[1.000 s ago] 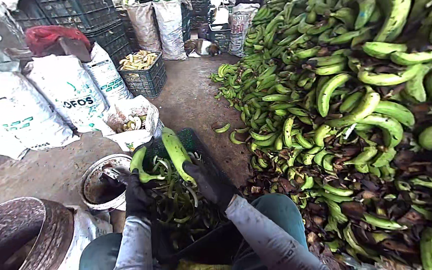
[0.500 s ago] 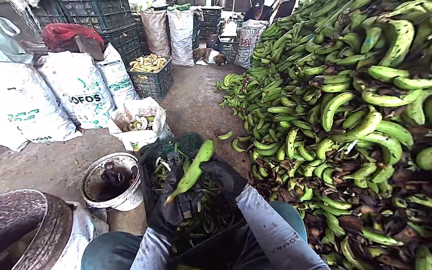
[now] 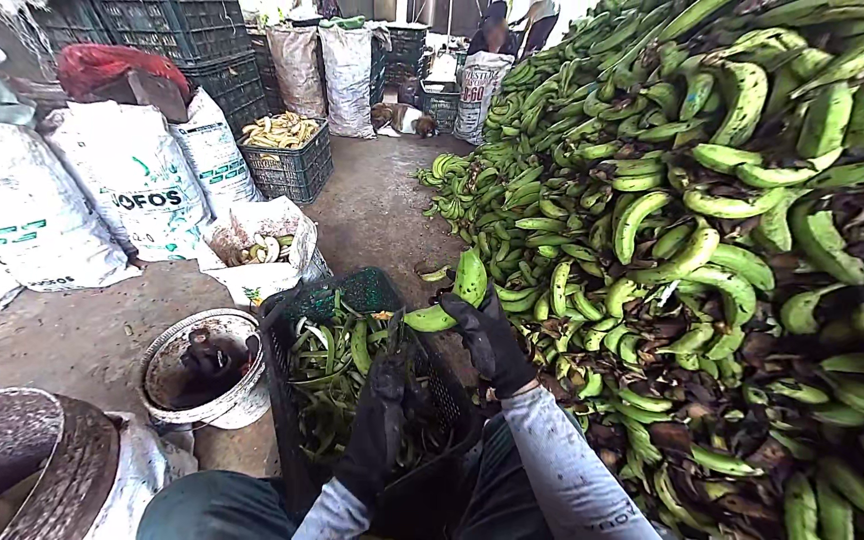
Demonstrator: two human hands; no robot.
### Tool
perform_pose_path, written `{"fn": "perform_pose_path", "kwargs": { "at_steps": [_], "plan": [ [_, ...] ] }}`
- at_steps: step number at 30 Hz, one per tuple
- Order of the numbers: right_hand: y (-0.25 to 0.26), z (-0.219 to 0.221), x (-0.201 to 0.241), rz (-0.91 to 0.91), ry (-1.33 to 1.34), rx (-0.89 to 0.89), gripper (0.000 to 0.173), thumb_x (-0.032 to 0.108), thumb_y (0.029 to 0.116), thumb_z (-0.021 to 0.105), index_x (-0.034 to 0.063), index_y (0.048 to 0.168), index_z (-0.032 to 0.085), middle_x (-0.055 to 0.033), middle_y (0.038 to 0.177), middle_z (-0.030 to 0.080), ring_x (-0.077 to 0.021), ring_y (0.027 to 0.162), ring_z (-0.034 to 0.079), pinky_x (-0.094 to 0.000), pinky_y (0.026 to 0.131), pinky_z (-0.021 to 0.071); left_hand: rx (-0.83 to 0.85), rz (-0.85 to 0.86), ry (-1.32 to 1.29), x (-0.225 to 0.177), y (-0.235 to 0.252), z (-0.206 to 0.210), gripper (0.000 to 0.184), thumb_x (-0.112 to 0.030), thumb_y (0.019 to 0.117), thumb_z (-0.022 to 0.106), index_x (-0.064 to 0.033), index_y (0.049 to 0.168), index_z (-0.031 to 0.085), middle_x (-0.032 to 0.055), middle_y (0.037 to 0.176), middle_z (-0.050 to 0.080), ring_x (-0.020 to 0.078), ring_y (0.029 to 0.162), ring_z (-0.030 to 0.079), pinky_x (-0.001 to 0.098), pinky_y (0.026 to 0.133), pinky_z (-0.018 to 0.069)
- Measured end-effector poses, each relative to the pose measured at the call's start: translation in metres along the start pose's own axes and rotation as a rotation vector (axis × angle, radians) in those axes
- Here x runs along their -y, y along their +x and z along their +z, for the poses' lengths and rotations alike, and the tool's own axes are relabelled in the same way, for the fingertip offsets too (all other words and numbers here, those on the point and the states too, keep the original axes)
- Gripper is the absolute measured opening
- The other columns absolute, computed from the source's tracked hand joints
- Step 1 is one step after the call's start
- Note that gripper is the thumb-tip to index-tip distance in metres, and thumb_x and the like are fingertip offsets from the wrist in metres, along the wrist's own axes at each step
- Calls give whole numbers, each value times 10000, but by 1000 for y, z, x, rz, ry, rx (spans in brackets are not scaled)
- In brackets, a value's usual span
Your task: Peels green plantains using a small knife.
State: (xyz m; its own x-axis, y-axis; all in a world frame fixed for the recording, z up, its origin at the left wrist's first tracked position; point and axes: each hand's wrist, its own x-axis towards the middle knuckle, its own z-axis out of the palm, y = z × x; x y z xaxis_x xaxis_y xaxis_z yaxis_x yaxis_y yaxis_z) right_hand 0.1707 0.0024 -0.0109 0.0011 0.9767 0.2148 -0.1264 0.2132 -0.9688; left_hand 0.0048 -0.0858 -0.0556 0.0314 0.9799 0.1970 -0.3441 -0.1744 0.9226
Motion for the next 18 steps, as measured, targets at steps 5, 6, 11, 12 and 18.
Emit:
{"fn": "perform_pose_path", "kwargs": {
  "at_steps": [5,6,11,12,18],
  "plan": [
    [2,5,0,-11,106,22,590,239,931,674,101,1455,439,-111,1059,698,-202,859,707,-340,707,609,-83,-56,-11,-23,5,15,424,-349,1102,403,-15,1339,514,2,737,612,98,596,596,267,575,549],
    [3,5,1,-5,161,62,599,251,931,665,102,1461,430,-130,1060,697,-220,862,709,-357,718,613,-60,-220,90,-6,3,3,466,-354,1107,355,-40,1431,469,43,813,602,131,628,585,296,589,544],
    [28,-8,-5,131,284,275,546,355,990,536,161,1491,436,-131,1033,676,-217,862,688,-370,761,599,-3,-453,287,27,-7,-33,517,-460,1103,339,-119,1473,455,65,945,618,145,715,609,324,627,552],
    [29,-10,-7,176,280,272,495,394,1015,486,170,1456,466,-101,969,673,-190,798,678,-349,722,596,13,-378,339,17,-4,-33,493,-441,1097,366,-121,1458,462,47,940,623,129,716,610,308,618,546],
    [32,1,-15,365,356,233,503,488,1097,256,102,1122,577,-60,747,634,-143,609,632,-289,564,574,239,28,1014,-54,18,-39,680,-674,994,426,-217,1484,546,77,1337,646,210,1140,657,478,974,540]
  ]
}}
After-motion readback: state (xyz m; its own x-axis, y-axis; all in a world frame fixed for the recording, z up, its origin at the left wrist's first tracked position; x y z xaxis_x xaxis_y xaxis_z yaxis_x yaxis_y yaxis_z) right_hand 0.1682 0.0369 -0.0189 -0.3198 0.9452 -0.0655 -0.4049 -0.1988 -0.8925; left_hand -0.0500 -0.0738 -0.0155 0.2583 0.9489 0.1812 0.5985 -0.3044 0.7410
